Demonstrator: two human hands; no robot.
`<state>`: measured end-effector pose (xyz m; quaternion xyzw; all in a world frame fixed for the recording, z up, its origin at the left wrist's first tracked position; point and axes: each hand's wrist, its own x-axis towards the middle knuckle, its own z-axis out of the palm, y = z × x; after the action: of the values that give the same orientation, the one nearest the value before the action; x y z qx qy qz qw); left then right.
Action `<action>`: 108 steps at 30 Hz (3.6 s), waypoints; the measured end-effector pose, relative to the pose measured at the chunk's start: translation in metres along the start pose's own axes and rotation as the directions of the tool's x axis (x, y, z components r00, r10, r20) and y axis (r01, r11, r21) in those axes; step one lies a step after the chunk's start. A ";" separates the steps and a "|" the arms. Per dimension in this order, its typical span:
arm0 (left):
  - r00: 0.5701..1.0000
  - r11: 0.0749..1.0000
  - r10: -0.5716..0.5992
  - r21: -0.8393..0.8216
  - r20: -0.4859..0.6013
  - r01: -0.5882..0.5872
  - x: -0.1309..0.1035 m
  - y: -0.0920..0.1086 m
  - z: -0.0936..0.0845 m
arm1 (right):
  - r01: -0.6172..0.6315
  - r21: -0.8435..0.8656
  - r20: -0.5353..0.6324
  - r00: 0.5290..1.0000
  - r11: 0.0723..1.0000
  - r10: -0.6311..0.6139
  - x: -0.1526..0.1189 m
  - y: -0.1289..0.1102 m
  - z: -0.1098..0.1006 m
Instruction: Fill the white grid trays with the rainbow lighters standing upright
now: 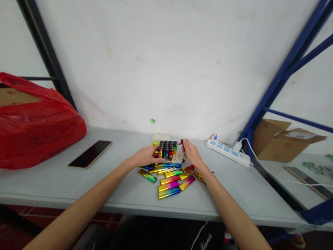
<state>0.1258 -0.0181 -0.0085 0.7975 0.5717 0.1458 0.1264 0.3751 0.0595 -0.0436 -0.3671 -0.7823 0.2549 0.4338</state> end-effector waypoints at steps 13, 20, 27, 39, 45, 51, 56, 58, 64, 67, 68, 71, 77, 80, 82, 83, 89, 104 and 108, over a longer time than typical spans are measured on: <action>1.000 1.000 -0.018 -0.004 -0.008 0.018 -0.003 0.006 -0.004 | 0.175 -0.147 -0.081 0.979 0.973 -0.188 -0.004 -0.022 -0.013; 1.000 1.000 -0.020 -0.013 -0.004 0.020 -0.002 0.003 -0.002 | 0.132 -0.128 0.189 0.976 0.983 -0.107 -0.001 -0.018 -0.017; 1.000 0.999 -0.007 -0.042 0.003 0.007 -0.002 0.002 -0.002 | 0.198 -0.148 0.260 0.953 0.969 -0.155 0.000 -0.025 -0.027; 1.000 1.000 -0.010 -0.017 0.000 0.010 -0.001 0.001 -0.001 | 0.217 -0.237 0.255 0.954 0.947 -0.155 0.005 -0.016 -0.015; 0.999 0.999 -0.032 -0.007 0.001 0.032 -0.002 0.003 -0.002 | 0.169 -0.432 0.214 0.973 0.886 -0.081 0.003 -0.022 -0.007; 0.999 0.999 -0.040 0.003 0.001 0.040 -0.002 0.002 -0.002 | 0.206 -0.436 0.343 0.938 0.876 -0.050 -0.001 -0.011 -0.004; 0.999 0.999 -0.038 -0.001 0.003 0.038 -0.001 0.000 0.000 | 0.223 -0.299 0.352 0.929 0.928 -0.110 -0.003 -0.011 -0.012; 0.999 0.999 -0.036 -0.006 0.003 0.036 -0.001 0.001 0.000 | 0.239 -0.252 0.334 0.931 0.938 -0.148 -0.002 -0.014 -0.015; 0.999 0.999 -0.035 -0.005 0.009 0.035 -0.004 0.007 -0.005 | 0.185 -0.254 0.099 0.981 0.949 -0.164 0.003 0.006 -0.011; 0.999 0.999 -0.038 -0.001 0.005 0.038 -0.004 0.008 -0.006 | 0.232 -0.247 0.089 0.972 0.941 -0.217 0.004 0.027 -0.001; 0.999 0.999 -0.033 -0.002 0.005 0.033 -0.004 0.008 -0.006 | 0.256 -0.252 0.126 0.965 0.933 -0.230 0.005 0.032 0.002; 1.000 1.000 -0.015 -0.008 0.008 0.015 -0.003 0.005 -0.004 | 0.302 -0.246 0.314 0.924 0.921 -0.219 0.008 0.036 0.009; 1.000 1.000 -0.020 0.014 -0.017 0.020 -0.002 0.001 -0.001 | 0.280 -0.214 0.448 0.879 0.936 -0.161 0.014 0.024 0.009; 1.000 1.000 -0.014 0.012 -0.008 0.014 -0.001 0.001 -0.001 | 0.273 -0.204 0.445 0.881 0.940 -0.159 0.014 0.020 0.008; 1.000 1.000 -0.009 0.014 -0.001 0.009 -0.001 0.001 -0.001 | 0.260 -0.226 0.441 0.886 0.939 -0.140 0.014 0.020 0.005; 1.000 1.000 -0.006 0.017 0.001 0.006 -0.001 0.000 -0.001 | 0.248 -0.247 0.436 0.892 0.937 -0.121 0.013 0.020 0.003; 1.000 1.000 -0.015 0.024 0.006 0.015 -0.002 0.003 -0.003 | 0.196 -0.400 0.396 0.918 0.895 -0.024 0.005 0.023 -0.020; 1.000 1.000 -0.020 0.015 -0.004 0.020 -0.001 0.002 -0.002 | 0.228 -0.338 0.482 0.875 0.913 -0.040 -0.001 0.025 -0.036; 1.000 1.000 -0.012 0.002 0.006 0.012 -0.001 0.000 -0.001 | 0.197 -0.380 0.473 0.881 0.904 0.007 0.001 0.024 -0.035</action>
<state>0.1249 -0.0189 -0.0073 0.7946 0.5762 0.1419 0.1281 0.4136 0.0777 -0.0433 -0.3398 -0.9165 0.1399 0.1579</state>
